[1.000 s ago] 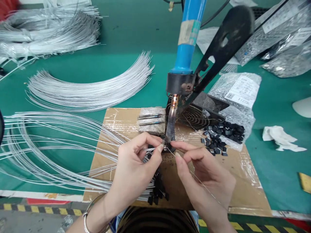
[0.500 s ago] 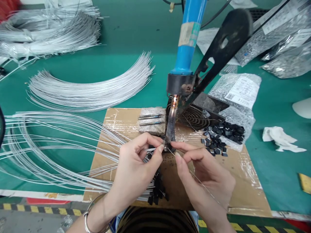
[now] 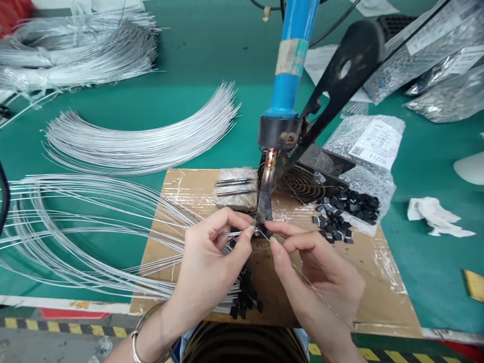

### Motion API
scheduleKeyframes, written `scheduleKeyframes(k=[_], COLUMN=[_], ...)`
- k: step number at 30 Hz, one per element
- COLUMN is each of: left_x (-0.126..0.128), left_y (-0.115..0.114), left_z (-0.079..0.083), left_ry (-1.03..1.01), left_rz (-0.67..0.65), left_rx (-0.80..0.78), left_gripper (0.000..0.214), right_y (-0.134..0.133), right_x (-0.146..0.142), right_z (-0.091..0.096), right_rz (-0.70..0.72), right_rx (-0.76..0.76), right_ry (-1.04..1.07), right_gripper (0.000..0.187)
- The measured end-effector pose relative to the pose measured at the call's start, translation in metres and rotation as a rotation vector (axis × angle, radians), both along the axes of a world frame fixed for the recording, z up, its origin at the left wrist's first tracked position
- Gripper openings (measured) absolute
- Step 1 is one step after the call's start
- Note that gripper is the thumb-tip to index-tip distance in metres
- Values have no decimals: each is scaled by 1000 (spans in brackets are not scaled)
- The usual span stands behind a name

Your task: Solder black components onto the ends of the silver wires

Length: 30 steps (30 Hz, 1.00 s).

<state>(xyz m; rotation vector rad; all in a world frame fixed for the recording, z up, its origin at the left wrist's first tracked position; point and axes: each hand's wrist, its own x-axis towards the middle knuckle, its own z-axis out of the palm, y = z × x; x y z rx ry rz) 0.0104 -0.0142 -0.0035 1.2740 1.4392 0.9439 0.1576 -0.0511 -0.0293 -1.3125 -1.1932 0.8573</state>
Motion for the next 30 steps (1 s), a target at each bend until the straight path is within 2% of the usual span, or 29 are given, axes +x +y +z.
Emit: scheduleKeyframes(k=[17, 30], left_x=[0, 1], left_y=[1, 0], left_z=[-2, 0], left_ry=[22, -22], left_rz=[-5, -1], left_rx=[-13, 36], left_gripper=[12, 14], right_y=[-2, -3], right_x=[-2, -3], right_z=[-6, -8], right_rz=[-14, -19], right_rx=[53, 113], right_ry=[-38, -70], right_gripper=[17, 17])
